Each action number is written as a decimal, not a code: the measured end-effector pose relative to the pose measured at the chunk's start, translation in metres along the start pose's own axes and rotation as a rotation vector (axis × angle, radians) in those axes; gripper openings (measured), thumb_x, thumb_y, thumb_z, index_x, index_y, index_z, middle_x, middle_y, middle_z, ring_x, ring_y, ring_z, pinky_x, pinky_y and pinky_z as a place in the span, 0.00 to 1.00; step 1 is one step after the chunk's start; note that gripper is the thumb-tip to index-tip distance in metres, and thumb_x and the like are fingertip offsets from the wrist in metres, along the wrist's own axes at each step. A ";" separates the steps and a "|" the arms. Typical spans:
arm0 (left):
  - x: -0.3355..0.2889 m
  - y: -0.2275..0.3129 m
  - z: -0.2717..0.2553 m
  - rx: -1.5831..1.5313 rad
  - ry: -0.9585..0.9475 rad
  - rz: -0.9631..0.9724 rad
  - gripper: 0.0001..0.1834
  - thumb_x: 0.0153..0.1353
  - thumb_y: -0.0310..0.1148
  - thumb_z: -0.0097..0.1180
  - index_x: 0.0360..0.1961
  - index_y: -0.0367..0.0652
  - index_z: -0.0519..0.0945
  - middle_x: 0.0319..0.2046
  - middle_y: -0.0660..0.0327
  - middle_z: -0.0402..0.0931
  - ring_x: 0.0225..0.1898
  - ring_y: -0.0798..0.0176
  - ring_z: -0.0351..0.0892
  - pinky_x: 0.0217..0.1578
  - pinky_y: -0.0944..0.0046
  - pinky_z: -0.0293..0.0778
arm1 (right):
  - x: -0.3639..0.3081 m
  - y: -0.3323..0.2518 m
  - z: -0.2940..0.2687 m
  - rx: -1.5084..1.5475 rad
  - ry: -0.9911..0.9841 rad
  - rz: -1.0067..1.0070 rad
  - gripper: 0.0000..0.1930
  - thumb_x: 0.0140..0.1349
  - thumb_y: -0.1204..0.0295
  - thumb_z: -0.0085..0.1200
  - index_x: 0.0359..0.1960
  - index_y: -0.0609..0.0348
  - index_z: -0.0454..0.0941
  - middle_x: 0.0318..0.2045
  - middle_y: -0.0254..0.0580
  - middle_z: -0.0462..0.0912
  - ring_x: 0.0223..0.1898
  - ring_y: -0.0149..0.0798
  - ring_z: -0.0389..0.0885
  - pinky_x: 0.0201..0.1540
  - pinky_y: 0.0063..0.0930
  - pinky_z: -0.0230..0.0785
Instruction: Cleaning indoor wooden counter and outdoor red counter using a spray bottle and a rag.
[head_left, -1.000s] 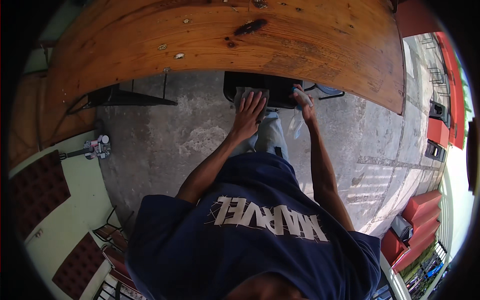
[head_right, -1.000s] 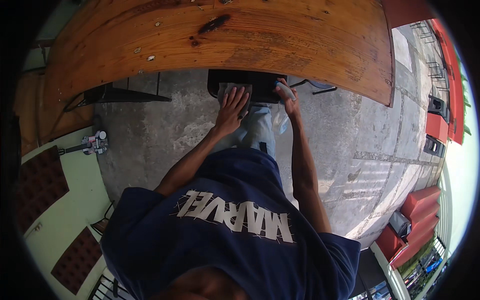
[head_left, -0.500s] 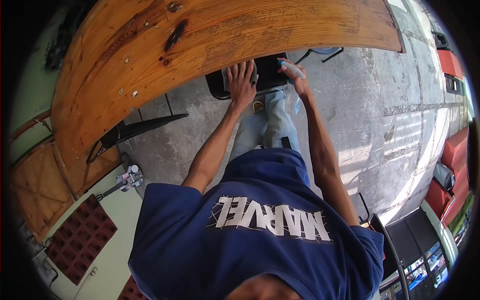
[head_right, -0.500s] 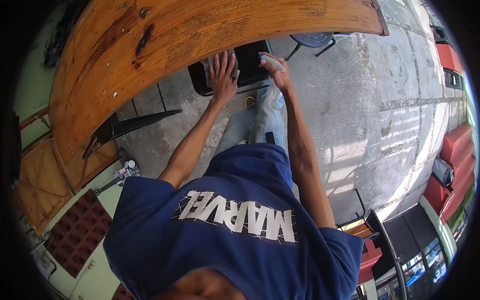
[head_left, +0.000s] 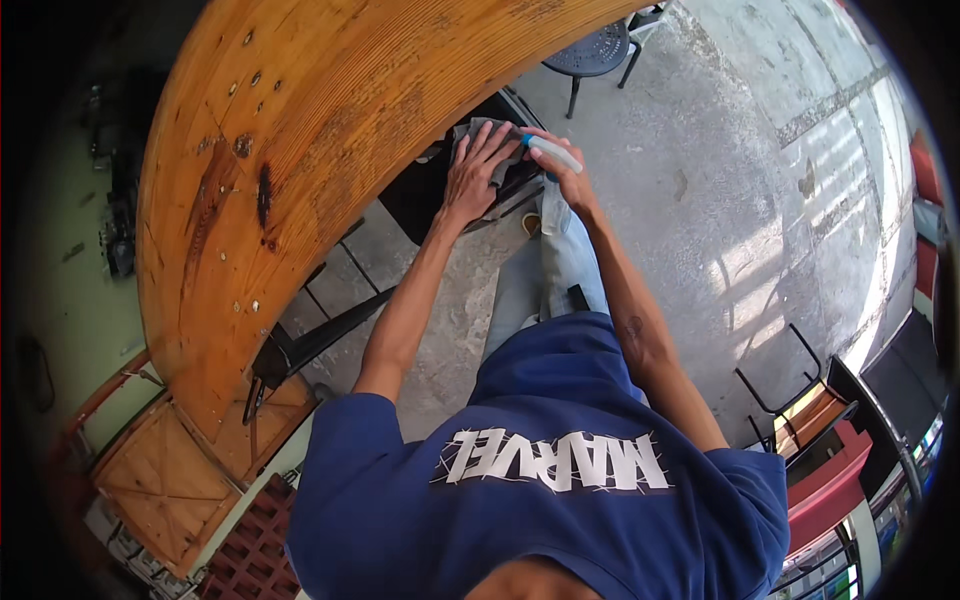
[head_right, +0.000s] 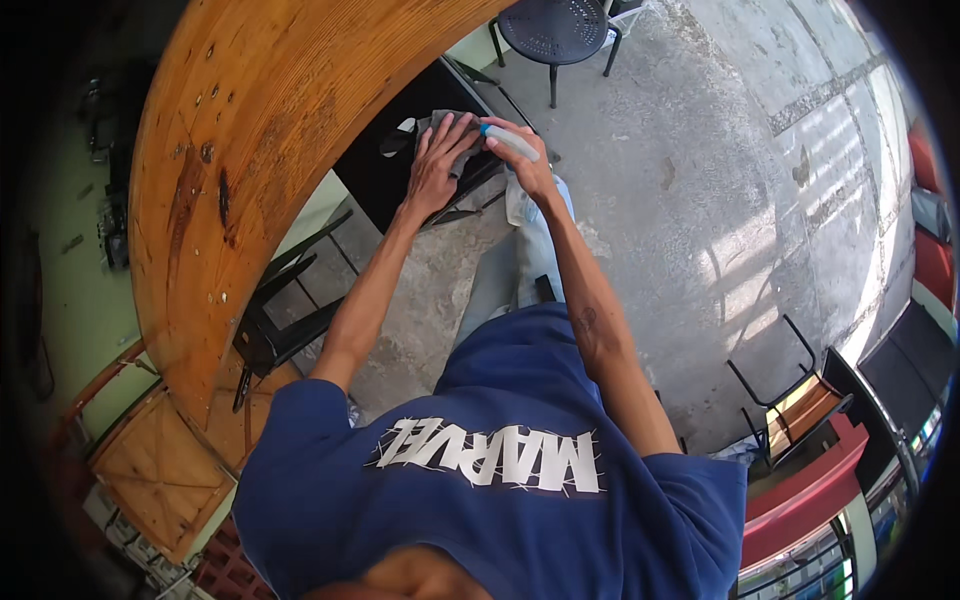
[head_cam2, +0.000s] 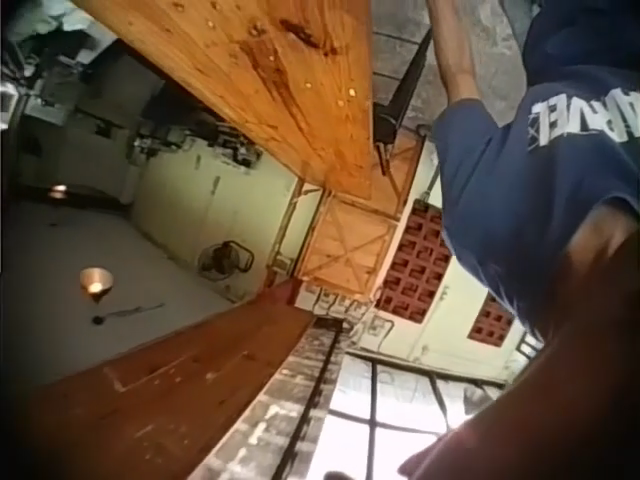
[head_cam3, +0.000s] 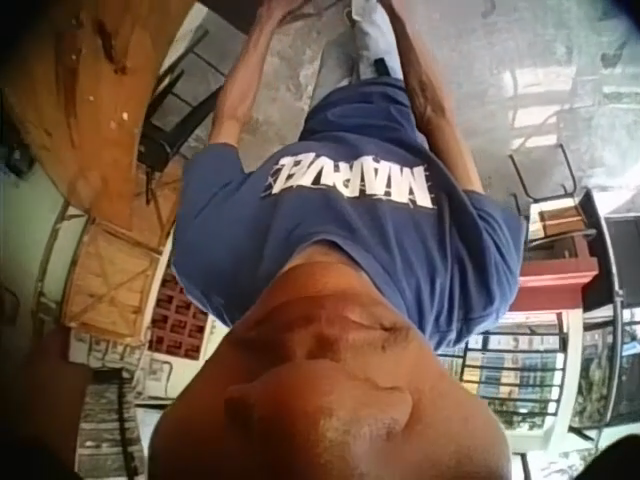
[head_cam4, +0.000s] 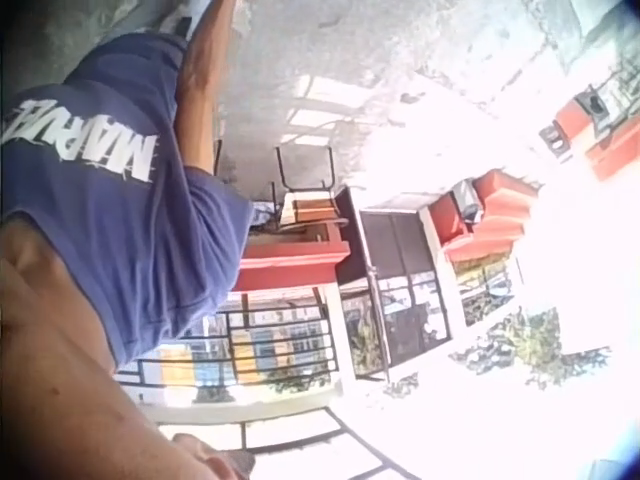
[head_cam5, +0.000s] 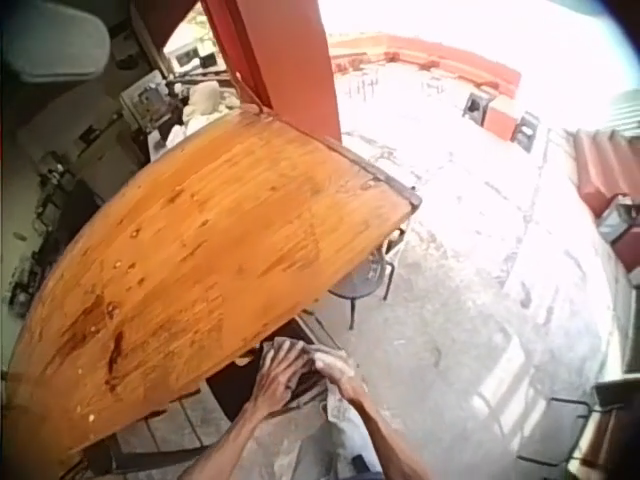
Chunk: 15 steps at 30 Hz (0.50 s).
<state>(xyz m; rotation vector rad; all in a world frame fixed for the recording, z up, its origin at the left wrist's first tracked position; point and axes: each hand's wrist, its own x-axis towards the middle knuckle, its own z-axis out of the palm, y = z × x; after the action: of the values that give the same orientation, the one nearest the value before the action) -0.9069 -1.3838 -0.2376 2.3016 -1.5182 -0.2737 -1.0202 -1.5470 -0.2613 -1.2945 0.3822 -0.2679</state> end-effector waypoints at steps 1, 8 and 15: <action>0.007 -0.013 -0.004 0.039 -0.010 0.034 0.40 0.47 0.18 0.53 0.65 0.52 0.68 0.71 0.62 0.55 0.72 0.52 0.49 0.68 0.48 0.48 | -0.002 -0.003 0.001 -0.001 -0.013 0.000 0.23 0.61 0.59 0.55 0.56 0.56 0.77 0.34 0.38 0.82 0.40 0.31 0.74 0.45 0.25 0.64; 0.075 -0.070 -0.037 -0.063 -0.055 -0.676 0.33 0.62 0.25 0.51 0.69 0.54 0.63 0.71 0.58 0.55 0.73 0.49 0.48 0.66 0.41 0.49 | -0.020 0.005 0.002 -0.093 -0.020 0.090 0.23 0.59 0.58 0.57 0.55 0.53 0.77 0.32 0.35 0.83 0.29 0.28 0.74 0.32 0.25 0.67; -0.004 0.010 0.025 0.068 0.154 -0.174 0.43 0.48 0.18 0.54 0.69 0.52 0.62 0.72 0.58 0.50 0.73 0.45 0.44 0.68 0.39 0.44 | -0.024 0.008 -0.002 0.054 -0.024 0.056 0.26 0.59 0.58 0.56 0.60 0.48 0.74 0.30 0.35 0.82 0.28 0.28 0.73 0.30 0.24 0.67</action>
<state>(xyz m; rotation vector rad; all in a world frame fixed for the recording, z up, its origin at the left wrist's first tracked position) -0.9260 -1.3891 -0.2563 2.4503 -1.2735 -0.0885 -1.0434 -1.5372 -0.2663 -1.2314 0.3880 -0.2139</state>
